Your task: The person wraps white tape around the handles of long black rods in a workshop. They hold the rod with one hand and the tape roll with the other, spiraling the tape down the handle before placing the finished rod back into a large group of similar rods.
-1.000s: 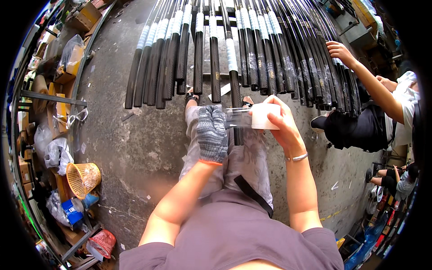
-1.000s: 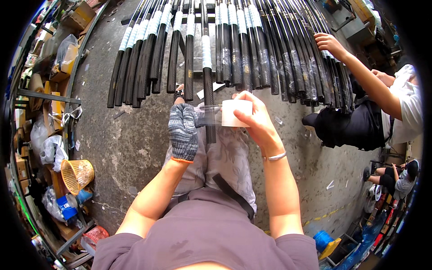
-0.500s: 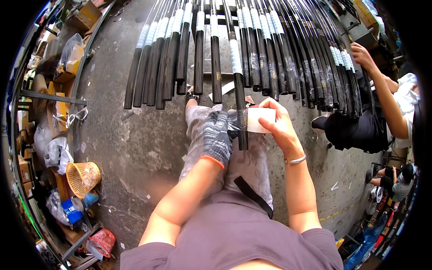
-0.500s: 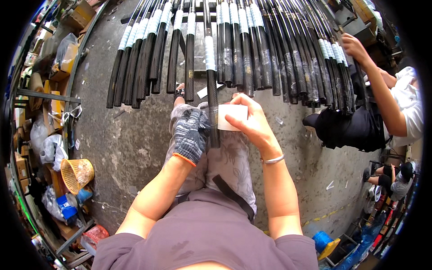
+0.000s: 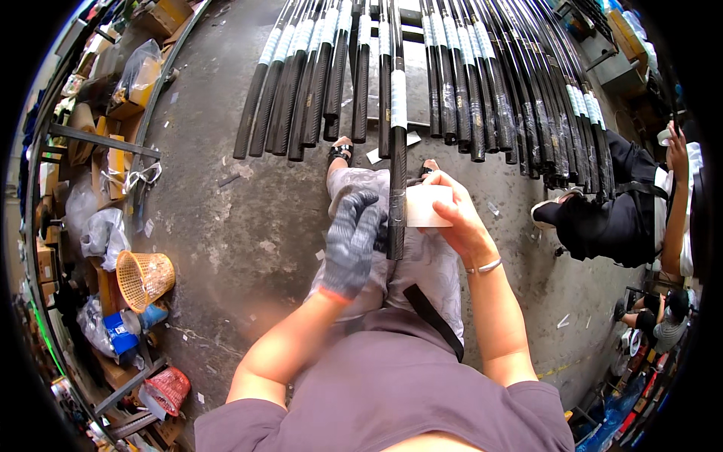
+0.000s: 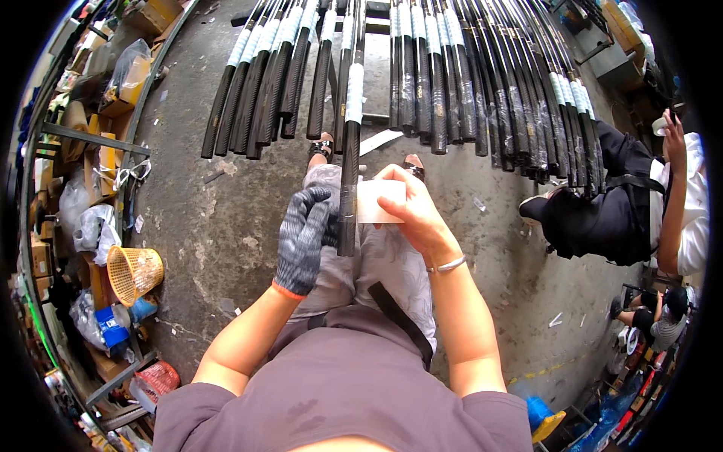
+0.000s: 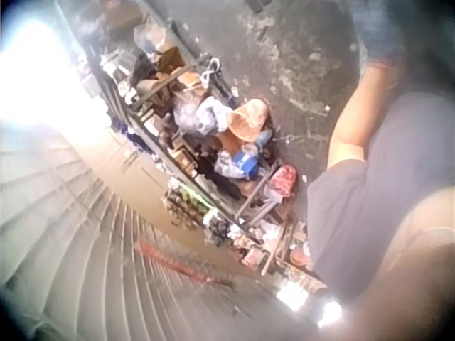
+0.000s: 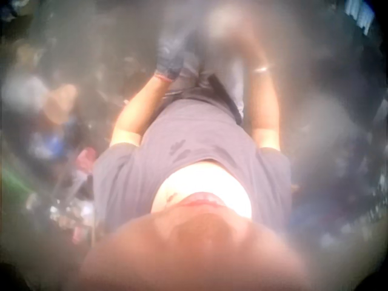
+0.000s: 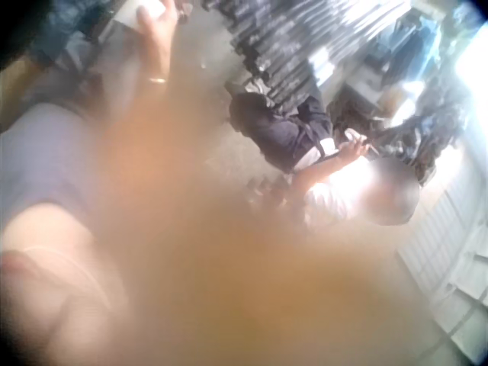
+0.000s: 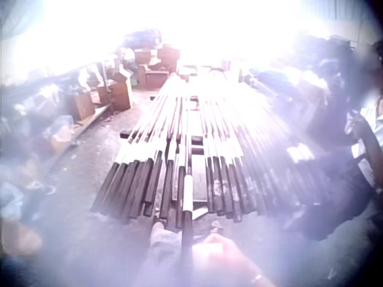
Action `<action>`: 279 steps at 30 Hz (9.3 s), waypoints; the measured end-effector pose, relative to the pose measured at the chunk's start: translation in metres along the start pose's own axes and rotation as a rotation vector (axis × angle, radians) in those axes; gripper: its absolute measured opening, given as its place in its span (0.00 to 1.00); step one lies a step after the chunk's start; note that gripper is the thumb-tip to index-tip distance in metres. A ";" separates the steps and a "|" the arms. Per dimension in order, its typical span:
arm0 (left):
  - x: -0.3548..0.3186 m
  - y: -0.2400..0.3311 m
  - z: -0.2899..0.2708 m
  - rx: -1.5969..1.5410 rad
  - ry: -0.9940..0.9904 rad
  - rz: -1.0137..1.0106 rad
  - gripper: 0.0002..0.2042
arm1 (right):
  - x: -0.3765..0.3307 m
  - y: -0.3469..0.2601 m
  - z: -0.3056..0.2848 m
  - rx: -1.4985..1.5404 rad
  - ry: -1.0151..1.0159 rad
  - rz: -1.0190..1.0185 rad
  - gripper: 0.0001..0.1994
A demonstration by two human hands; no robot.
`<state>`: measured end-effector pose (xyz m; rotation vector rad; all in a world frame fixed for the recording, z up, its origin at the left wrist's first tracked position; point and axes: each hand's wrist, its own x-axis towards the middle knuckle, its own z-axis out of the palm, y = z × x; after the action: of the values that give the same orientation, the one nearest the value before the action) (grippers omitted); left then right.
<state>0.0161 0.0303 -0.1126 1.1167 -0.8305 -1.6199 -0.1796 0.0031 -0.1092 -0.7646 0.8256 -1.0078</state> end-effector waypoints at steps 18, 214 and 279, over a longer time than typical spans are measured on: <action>-0.032 0.021 0.011 -0.509 -0.182 -0.453 0.11 | -0.010 -0.006 0.003 -0.024 -0.020 0.059 0.19; 0.015 0.061 0.043 0.007 -0.112 0.396 0.24 | -0.068 -0.020 0.087 -0.589 0.053 -0.569 0.15; 0.125 -0.022 0.027 -0.827 -0.080 -0.377 0.20 | -0.134 0.020 -0.040 -0.146 0.614 -0.271 0.27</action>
<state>-0.0307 -0.0821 -0.1582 0.6221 0.0586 -2.0430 -0.2467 0.1278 -0.1151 -0.7078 1.3584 -1.4713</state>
